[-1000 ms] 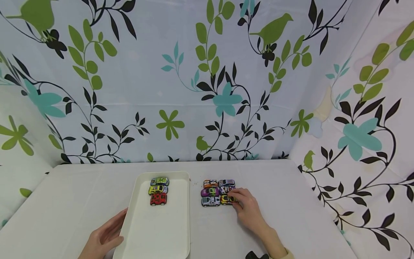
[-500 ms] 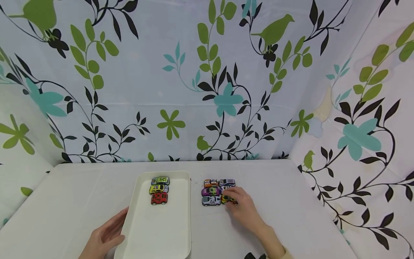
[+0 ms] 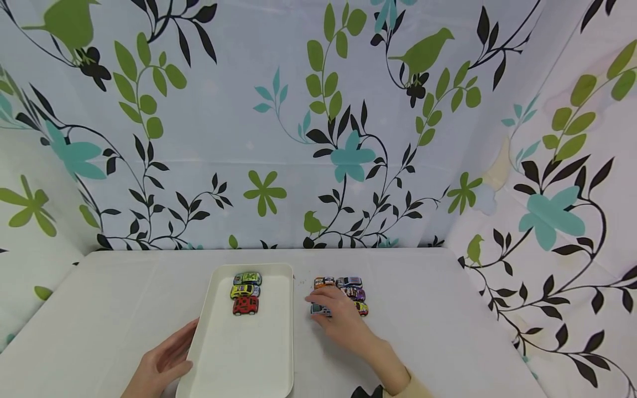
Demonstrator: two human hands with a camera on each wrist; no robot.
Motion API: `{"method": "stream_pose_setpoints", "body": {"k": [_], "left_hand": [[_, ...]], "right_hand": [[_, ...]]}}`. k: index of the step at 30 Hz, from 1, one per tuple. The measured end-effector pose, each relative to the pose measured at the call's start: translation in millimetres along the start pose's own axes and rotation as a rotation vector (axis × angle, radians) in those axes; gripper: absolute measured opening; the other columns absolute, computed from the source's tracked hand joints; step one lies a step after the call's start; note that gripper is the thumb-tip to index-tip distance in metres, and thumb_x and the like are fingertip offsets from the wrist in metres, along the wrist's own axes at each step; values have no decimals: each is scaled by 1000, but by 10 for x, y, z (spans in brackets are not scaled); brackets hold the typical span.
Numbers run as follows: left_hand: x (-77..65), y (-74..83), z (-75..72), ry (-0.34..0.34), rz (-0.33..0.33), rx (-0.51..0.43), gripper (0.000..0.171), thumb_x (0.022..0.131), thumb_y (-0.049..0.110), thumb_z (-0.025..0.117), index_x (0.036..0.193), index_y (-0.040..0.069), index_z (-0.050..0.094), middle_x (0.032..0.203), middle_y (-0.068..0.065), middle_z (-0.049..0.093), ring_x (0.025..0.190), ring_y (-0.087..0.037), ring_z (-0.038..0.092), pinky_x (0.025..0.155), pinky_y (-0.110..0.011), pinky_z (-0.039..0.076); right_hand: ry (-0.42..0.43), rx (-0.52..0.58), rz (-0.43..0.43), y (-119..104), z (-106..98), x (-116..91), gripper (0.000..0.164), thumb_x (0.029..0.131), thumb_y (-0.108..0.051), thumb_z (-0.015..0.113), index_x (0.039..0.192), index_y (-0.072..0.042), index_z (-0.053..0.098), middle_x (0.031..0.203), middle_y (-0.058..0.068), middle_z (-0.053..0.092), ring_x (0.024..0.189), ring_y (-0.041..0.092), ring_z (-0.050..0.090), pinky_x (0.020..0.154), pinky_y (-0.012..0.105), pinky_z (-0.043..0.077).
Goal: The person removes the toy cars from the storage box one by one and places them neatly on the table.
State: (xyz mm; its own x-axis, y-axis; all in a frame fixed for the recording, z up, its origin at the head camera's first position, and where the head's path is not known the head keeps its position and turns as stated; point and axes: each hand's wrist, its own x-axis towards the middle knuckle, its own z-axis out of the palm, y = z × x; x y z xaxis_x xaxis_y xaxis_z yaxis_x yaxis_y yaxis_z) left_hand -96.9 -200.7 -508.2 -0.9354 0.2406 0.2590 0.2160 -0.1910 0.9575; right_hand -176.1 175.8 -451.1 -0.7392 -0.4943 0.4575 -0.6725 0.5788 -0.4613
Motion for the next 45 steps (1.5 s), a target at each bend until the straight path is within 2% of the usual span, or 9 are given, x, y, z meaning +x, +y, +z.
{"method": "stream_pose_setpoints", "body": {"k": [4, 9, 13, 16, 21, 27, 33, 38, 45], "left_hand": [[-7, 8, -9, 8, -5, 3, 66, 90, -15, 57, 144, -26, 20, 143, 19, 52, 130, 5, 47, 102, -13, 46], [-8, 20, -12, 24, -17, 23, 67, 89, -13, 59, 144, -26, 21, 142, 20, 52, 129, 6, 48, 101, -13, 47], [-2, 34, -8, 48, -60, 29, 68, 90, -11, 60, 145, -24, 23, 141, 21, 53, 127, 7, 49, 101, -13, 47], [3, 45, -3, 63, -99, 23, 69, 91, -9, 61, 147, -22, 22, 140, 22, 53, 126, 8, 49, 100, -13, 47], [8, 43, 0, 65, -105, 36, 70, 90, -8, 62, 147, -21, 23, 140, 23, 53, 126, 8, 49, 100, -13, 47], [3, 16, -2, 60, -70, 55, 68, 89, -11, 62, 145, -22, 26, 140, 21, 53, 127, 7, 49, 100, -13, 48], [6, 0, 12, 62, -39, 80, 67, 88, -13, 62, 144, -23, 28, 140, 21, 53, 126, 8, 50, 97, -12, 49], [3, -11, 12, 45, -28, 42, 67, 88, -14, 60, 144, -24, 25, 141, 19, 53, 127, 7, 49, 99, -12, 48], [1, 1, 3, 16, 15, 15, 66, 89, -15, 58, 143, -26, 23, 144, 17, 52, 130, 5, 48, 101, -13, 47]], "right_hand": [[-53, 8, -40, -201, 98, 149, 32, 85, -8, 78, 116, -11, 72, 120, 0, 67, 113, 19, 62, 95, 36, 58], [-156, -16, -48, -512, 151, 405, 31, 91, -17, 74, 121, -13, 70, 121, 1, 67, 114, 17, 62, 97, 33, 57], [-221, -49, -46, -711, 170, 636, 32, 94, -20, 72, 125, -14, 69, 121, 1, 68, 114, 16, 62, 96, 31, 57], [-237, -55, -38, -795, 207, 799, 31, 95, -20, 70, 125, -12, 68, 120, 1, 69, 113, 16, 63, 97, 30, 56], [-265, -56, -6, -835, 335, 1003, 29, 95, -19, 70, 122, -10, 70, 113, 2, 70, 107, 15, 66, 92, 24, 56], [-312, -47, 31, -820, 565, 1136, 24, 93, -14, 71, 115, -6, 73, 108, 6, 71, 99, 17, 67, 83, 20, 55], [-342, -69, 80, -770, 785, 1180, 18, 88, -8, 74, 106, -6, 75, 97, 5, 68, 80, 8, 53, 66, 15, 46], [-374, -134, 139, -754, 861, 1178, 17, 86, -11, 77, 103, -7, 76, 95, 2, 67, 81, 7, 52, 69, 17, 48], [-409, -213, 138, -723, 898, 1154, 17, 84, -14, 80, 101, -10, 79, 89, -3, 64, 81, 8, 54, 69, 20, 47]]}}
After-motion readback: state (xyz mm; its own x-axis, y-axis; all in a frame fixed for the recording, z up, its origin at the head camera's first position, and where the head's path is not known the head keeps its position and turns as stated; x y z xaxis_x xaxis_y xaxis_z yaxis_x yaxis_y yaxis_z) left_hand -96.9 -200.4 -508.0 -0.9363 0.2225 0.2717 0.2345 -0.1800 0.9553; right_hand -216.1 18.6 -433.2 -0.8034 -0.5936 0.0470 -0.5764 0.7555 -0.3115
